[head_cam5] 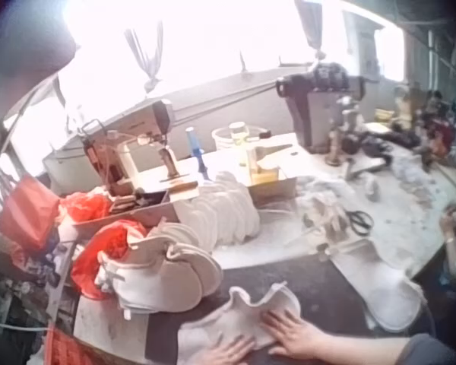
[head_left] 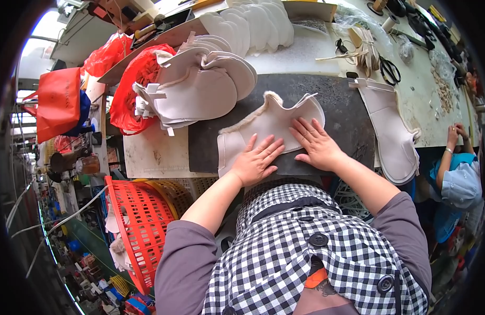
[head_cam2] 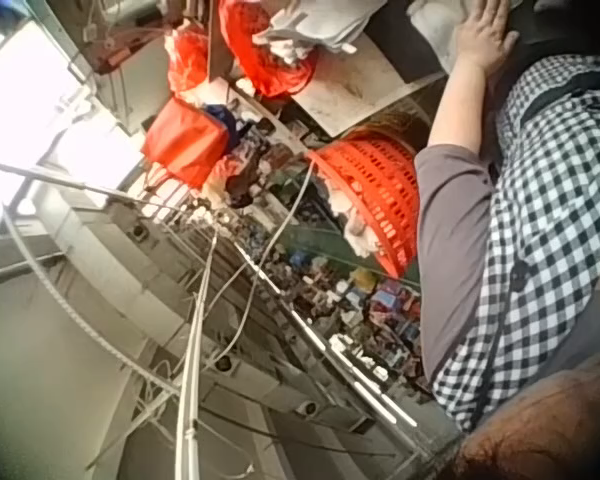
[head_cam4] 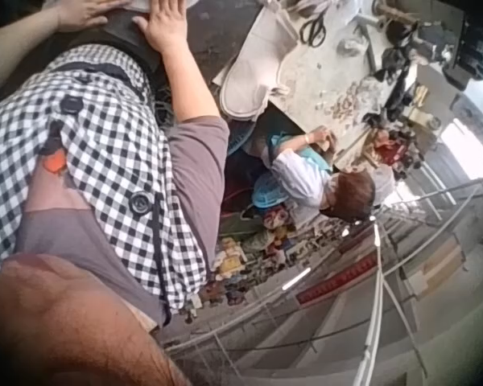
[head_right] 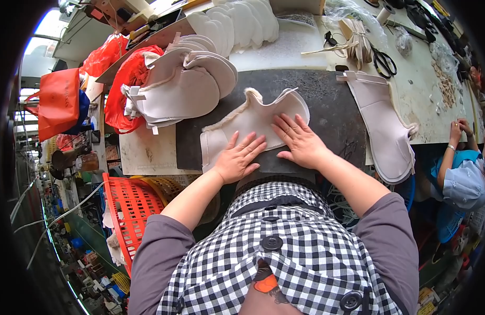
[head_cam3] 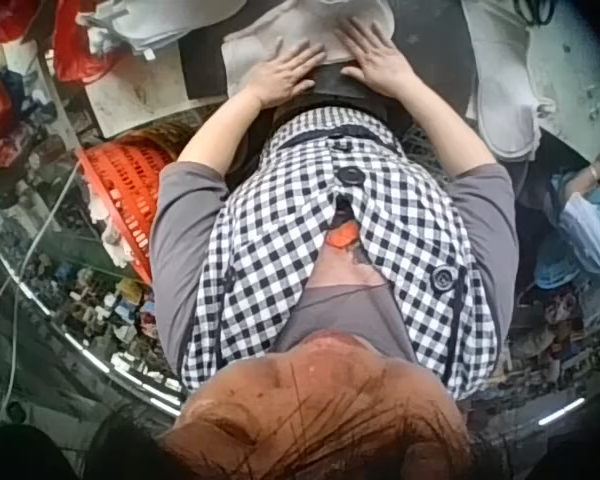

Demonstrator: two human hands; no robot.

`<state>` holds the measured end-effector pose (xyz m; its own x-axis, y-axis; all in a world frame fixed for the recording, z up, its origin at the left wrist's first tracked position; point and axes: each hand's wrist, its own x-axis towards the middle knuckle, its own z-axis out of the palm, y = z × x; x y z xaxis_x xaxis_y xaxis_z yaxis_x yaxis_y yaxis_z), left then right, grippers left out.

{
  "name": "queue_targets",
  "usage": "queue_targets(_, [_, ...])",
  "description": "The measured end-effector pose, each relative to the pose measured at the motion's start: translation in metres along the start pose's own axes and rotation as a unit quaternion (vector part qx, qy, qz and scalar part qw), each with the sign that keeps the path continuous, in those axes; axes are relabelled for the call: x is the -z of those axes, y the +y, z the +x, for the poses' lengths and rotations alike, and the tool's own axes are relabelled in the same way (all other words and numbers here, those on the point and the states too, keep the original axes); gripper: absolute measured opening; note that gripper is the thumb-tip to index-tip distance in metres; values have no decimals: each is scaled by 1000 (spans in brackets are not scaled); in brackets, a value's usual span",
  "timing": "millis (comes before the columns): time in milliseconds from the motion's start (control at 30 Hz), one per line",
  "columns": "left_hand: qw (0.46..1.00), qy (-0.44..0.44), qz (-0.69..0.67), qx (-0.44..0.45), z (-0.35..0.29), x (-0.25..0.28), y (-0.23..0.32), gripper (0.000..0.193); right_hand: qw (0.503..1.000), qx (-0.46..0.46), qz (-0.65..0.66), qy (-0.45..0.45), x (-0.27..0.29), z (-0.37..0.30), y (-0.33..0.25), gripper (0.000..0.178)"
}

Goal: Inserting internal reinforcement paddings into the heel section of shoe upper components.

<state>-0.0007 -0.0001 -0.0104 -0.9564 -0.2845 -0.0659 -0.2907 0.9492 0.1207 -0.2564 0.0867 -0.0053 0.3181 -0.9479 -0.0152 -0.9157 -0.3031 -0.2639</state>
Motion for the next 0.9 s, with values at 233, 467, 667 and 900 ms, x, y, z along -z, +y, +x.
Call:
queue_targets(233, [997,4,-77,7,5,6,-1,60,997,-40,59,0,-7,-8,-19,87])
queue_targets(467, [991,77,-105,28,10,13,6,52,980,-151,71,105,13,-27,28,74])
queue_targets(667, [979,156,-45,125,26,-12,4,59,823,-297,463,143,25,25,24,39])
queue_targets(900, [945,138,-122,271,-6,-25,-21,72,927,-154,280,196,52,7,-14,14])
